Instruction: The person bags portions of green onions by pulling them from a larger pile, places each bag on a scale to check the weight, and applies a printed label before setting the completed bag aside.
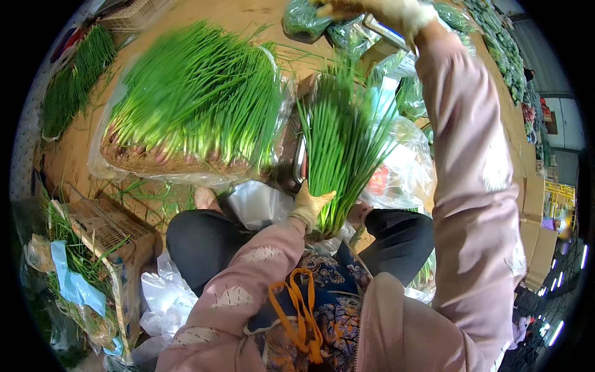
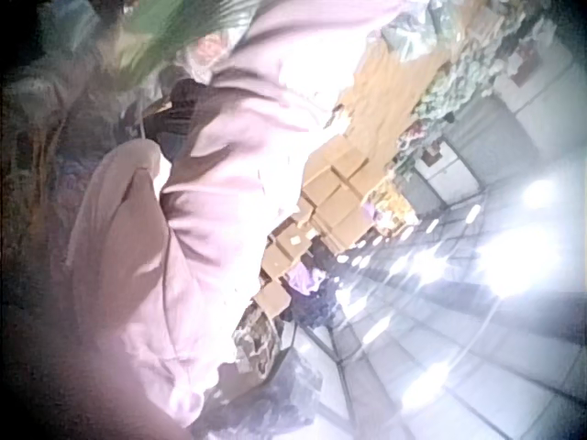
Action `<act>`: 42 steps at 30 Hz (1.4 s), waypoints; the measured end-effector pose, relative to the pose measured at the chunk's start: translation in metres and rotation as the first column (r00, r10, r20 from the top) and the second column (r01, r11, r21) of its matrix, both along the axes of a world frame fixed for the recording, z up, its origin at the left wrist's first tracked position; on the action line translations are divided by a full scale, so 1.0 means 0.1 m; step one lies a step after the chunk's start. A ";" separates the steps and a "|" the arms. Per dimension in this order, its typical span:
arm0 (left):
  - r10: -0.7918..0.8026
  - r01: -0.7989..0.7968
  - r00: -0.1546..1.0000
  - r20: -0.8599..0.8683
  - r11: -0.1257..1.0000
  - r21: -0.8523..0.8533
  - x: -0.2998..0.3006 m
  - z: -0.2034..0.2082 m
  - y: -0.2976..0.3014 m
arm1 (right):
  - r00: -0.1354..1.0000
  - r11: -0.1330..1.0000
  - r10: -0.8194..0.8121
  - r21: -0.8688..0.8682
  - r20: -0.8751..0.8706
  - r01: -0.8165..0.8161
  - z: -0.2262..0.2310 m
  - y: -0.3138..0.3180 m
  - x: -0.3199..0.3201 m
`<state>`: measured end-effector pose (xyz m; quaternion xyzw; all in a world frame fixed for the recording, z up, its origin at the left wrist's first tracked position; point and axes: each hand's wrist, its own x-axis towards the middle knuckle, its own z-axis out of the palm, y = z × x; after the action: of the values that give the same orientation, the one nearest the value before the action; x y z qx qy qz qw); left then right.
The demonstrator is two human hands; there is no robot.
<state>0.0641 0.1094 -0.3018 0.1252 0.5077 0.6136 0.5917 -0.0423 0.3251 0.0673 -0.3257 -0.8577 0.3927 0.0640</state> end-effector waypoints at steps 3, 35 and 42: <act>0.183 -0.149 0.864 0.470 0.983 -0.111 -0.11 0.04 0.01 | 0.943 0.895 0.332 -0.325 0.025 -0.306 -0.55 0.03 0.67; -0.155 0.187 0.978 -0.138 0.944 0.272 -0.28 1.79 -0.41 | 0.375 0.016 -0.897 -0.863 -0.236 -0.505 -2.26 -2.18 2.71; 0.320 0.113 0.489 -0.812 0.899 0.422 -0.06 1.89 -0.31 | 0.640 -0.090 -0.724 -0.884 -0.258 -0.458 -2.24 -2.24 2.75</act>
<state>0.0576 0.0780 -0.1127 0.5085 0.5965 0.5959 0.1747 0.2328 0.1013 -0.1571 -0.1682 -0.1101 0.9601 0.1942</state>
